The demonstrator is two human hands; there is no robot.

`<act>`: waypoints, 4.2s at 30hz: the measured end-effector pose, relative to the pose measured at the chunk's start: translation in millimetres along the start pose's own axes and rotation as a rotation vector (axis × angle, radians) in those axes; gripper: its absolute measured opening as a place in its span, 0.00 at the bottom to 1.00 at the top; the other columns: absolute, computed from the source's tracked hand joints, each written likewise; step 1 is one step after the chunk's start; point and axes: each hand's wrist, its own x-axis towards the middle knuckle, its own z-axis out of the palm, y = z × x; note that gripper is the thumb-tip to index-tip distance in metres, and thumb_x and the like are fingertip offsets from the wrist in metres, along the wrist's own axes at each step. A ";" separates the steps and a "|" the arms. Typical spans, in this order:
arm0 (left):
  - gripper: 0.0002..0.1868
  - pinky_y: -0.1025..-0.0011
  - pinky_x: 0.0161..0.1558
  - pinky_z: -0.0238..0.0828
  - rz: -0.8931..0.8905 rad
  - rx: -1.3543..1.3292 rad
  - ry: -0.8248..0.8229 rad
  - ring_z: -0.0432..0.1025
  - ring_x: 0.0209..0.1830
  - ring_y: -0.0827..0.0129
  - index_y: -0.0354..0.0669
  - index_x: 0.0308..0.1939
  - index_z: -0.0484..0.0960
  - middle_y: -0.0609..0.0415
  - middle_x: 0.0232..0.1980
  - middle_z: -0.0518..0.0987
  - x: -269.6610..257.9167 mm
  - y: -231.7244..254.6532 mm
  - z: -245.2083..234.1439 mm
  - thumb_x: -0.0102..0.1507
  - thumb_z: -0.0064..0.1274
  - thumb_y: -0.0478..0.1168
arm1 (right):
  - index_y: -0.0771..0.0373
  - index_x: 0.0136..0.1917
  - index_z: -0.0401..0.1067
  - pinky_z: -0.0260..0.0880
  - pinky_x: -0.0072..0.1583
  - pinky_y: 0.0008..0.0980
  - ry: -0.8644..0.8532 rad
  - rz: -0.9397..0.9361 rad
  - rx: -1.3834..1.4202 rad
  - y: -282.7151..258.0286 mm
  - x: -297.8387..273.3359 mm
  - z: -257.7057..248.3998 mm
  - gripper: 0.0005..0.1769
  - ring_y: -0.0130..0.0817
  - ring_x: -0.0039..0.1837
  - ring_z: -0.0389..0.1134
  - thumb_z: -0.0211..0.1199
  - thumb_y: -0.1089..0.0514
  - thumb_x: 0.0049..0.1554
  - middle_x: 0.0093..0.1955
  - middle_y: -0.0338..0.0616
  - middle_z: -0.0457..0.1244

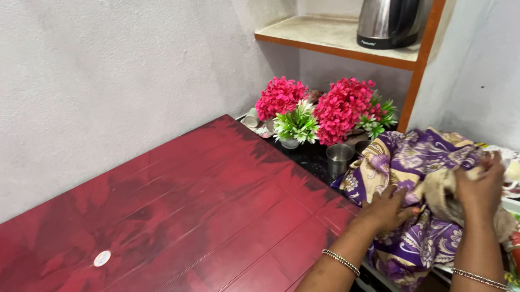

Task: The person clears a table by moving cups, a tray of mugs, and flower pots to a nearby shelf. They then remove a purple patterned tablecloth and wipe the red table surface with a beige cloth.

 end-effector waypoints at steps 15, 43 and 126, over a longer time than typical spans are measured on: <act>0.26 0.66 0.52 0.78 -0.018 -0.419 0.625 0.81 0.51 0.65 0.40 0.60 0.80 0.47 0.52 0.86 -193.7 -109.9 -206.5 0.57 0.64 0.38 | 0.57 0.67 0.64 0.72 0.58 0.32 -1.084 0.199 1.171 -372.4 -148.0 48.3 0.24 0.31 0.59 0.68 0.60 0.67 0.59 0.65 0.41 0.66; 0.19 0.64 0.50 0.76 -0.796 0.004 1.096 0.80 0.49 0.60 0.44 0.57 0.82 0.51 0.53 0.86 -674.9 -255.0 -334.9 0.61 0.59 0.42 | 0.55 0.70 0.65 0.64 0.69 0.46 -1.068 -1.119 0.231 -511.0 -446.4 254.9 0.26 0.44 0.70 0.64 0.60 0.58 0.59 0.69 0.45 0.64; 0.43 0.43 0.76 0.22 -1.727 0.448 0.854 0.31 0.83 0.46 0.41 0.78 0.51 0.48 0.84 0.41 -860.9 -318.0 -418.1 0.67 0.37 0.65 | 0.33 0.81 0.53 0.43 0.77 0.61 -1.266 -1.174 -0.008 -731.3 -766.6 691.7 0.33 0.39 0.84 0.44 0.37 0.36 0.63 0.85 0.26 0.44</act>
